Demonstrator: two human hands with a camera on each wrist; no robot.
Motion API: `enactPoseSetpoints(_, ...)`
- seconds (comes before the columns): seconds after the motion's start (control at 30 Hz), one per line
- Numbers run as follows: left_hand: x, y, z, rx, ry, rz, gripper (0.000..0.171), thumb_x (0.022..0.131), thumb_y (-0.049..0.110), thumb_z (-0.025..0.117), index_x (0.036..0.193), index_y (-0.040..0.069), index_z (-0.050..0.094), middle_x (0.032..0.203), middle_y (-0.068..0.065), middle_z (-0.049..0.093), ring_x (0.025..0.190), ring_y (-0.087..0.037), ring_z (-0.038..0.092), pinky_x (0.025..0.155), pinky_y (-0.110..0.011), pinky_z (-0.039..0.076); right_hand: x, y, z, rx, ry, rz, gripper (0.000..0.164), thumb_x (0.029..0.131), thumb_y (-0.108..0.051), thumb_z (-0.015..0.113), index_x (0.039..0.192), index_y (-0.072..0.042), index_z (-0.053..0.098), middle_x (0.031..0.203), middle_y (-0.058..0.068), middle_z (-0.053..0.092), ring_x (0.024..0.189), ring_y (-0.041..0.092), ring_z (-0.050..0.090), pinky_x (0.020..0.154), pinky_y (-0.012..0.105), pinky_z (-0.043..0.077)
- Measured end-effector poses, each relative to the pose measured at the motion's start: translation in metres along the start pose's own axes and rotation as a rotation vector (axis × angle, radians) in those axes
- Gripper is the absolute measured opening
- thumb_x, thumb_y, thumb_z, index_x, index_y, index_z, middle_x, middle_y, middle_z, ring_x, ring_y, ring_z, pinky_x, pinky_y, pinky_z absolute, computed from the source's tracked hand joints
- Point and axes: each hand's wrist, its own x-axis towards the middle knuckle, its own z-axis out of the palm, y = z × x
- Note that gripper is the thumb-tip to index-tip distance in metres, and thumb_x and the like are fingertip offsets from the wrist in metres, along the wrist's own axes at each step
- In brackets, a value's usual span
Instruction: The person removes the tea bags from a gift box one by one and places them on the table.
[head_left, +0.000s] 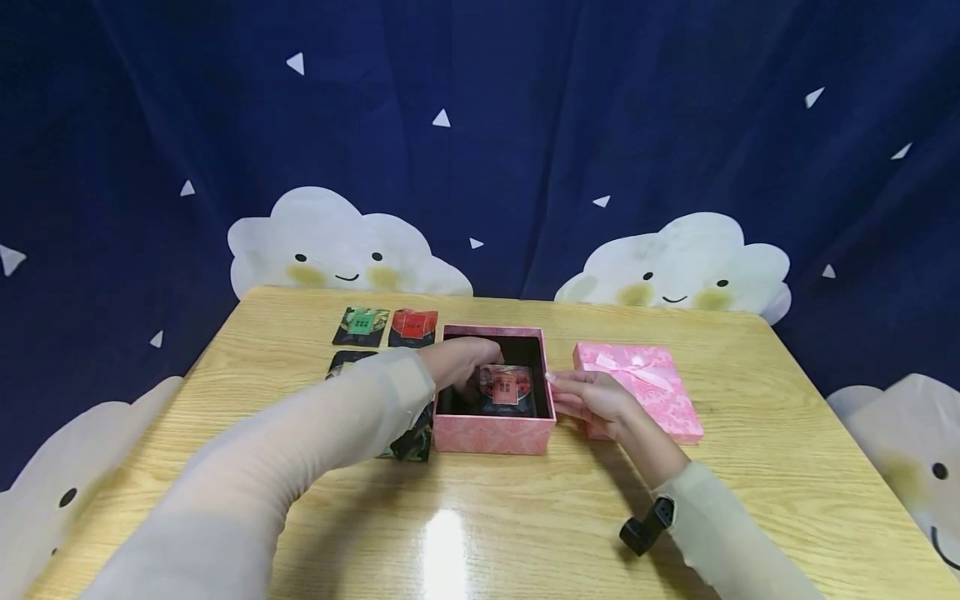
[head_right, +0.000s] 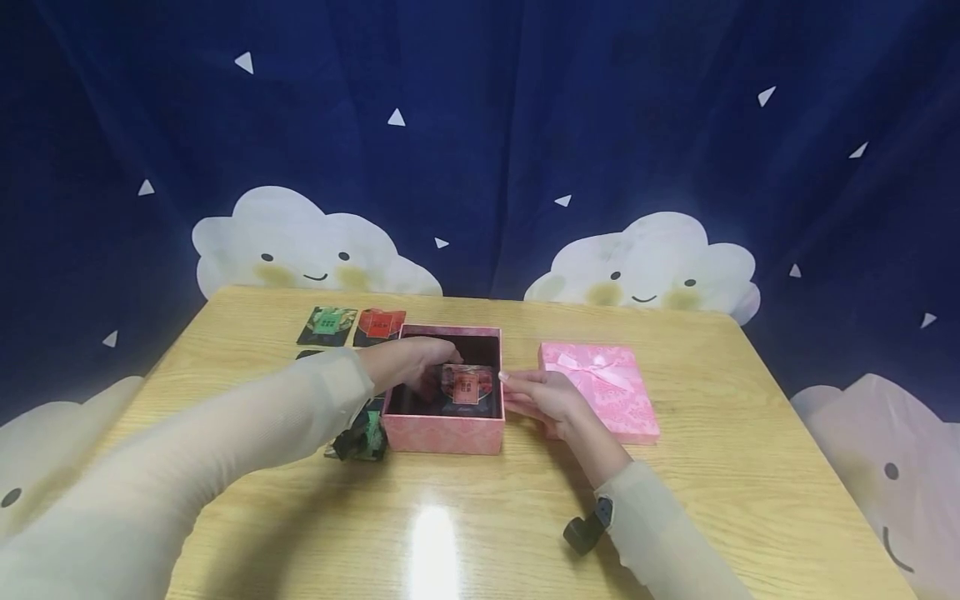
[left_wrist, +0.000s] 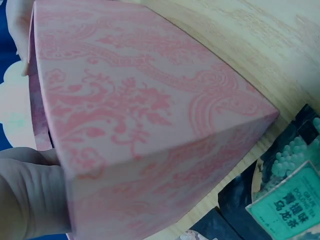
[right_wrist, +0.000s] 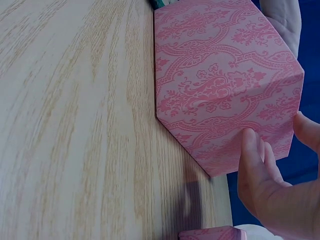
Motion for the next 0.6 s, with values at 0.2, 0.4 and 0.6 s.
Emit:
enactPoseSetpoints(0.2, 0.0, 0.007, 0.002, -0.013, 0.02, -0.04, 0.052, 0.098, 0.023, 0.048, 0.14, -0.005, 0.037, 0.144, -0.024, 0.044, 0.135, -0.036, 0.043, 0.115, -0.046, 0.038, -0.001, 0.001, -0.002, 0.001, -0.004, -0.005, 0.032, 0.094, -0.016, 0.061, 0.115, 0.006, 0.053, 0.086, -0.003, 0.073, 0.085, 0.006, 0.07, 0.082, 0.022, 0.059)
enactPoseSetpoints(0.4, -0.002, 0.016, 0.002, 0.014, 0.024, -0.025, 0.039, 0.097, 0.023, 0.049, 0.128, -0.001, 0.046, 0.117, -0.014, 0.051, 0.104, -0.025, 0.055, 0.095, -0.029, 0.052, 0.0, 0.001, -0.003, 0.007, -0.006, 0.0, 0.031, 0.094, -0.014, 0.061, 0.116, 0.006, 0.052, 0.088, -0.003, 0.073, 0.086, 0.008, 0.07, 0.083, 0.022, 0.058)
enactPoseSetpoints(0.6, -0.004, 0.021, 0.004, 0.073, -0.007, 0.003, 0.018, 0.095, 0.019, 0.05, 0.087, 0.005, 0.055, 0.078, -0.004, 0.05, 0.063, -0.013, 0.048, 0.055, -0.018, 0.043, 0.001, 0.0, -0.001, -0.004, 0.005, 0.008, 0.044, 0.094, -0.017, 0.061, 0.125, 0.011, 0.046, 0.087, -0.004, 0.072, 0.085, 0.006, 0.069, 0.083, 0.022, 0.058)
